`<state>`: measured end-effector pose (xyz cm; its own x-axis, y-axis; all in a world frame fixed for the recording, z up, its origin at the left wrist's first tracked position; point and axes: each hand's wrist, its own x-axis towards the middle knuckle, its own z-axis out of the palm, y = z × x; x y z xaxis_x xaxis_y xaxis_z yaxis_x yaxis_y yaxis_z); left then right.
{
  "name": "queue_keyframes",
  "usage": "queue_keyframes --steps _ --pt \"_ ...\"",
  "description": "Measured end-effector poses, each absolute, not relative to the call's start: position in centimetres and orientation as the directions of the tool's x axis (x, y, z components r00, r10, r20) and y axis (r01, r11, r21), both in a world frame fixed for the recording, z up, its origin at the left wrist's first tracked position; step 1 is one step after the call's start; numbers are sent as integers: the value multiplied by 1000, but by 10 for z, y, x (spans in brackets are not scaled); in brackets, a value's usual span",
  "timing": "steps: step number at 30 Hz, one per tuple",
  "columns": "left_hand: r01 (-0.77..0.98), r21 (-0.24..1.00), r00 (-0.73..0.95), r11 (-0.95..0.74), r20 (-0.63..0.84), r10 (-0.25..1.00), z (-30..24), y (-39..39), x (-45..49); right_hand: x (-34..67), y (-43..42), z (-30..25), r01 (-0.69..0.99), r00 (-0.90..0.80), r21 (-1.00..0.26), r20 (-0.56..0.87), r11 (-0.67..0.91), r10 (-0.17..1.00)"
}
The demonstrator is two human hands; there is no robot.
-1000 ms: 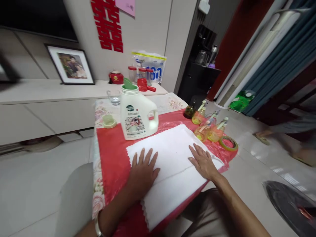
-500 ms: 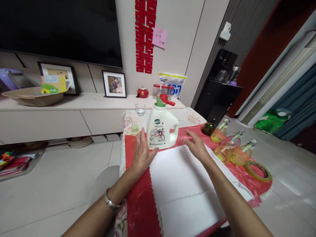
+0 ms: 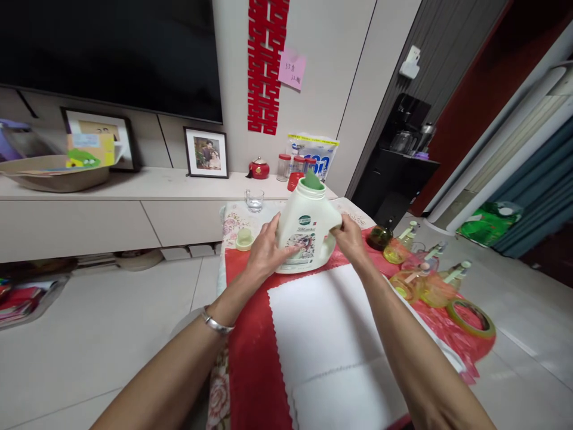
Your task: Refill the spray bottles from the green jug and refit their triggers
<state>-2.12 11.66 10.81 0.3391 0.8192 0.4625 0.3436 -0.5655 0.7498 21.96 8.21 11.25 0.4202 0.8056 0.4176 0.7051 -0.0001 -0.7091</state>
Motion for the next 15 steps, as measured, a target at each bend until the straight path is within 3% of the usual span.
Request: queue_keyframes --steps 8,15 --pt "285 785 424 -550 412 807 117 58 22 264 4 127 738 462 -675 522 16 717" --pt "439 739 438 -511 320 840 90 34 57 284 -10 87 745 497 -662 468 -83 730"
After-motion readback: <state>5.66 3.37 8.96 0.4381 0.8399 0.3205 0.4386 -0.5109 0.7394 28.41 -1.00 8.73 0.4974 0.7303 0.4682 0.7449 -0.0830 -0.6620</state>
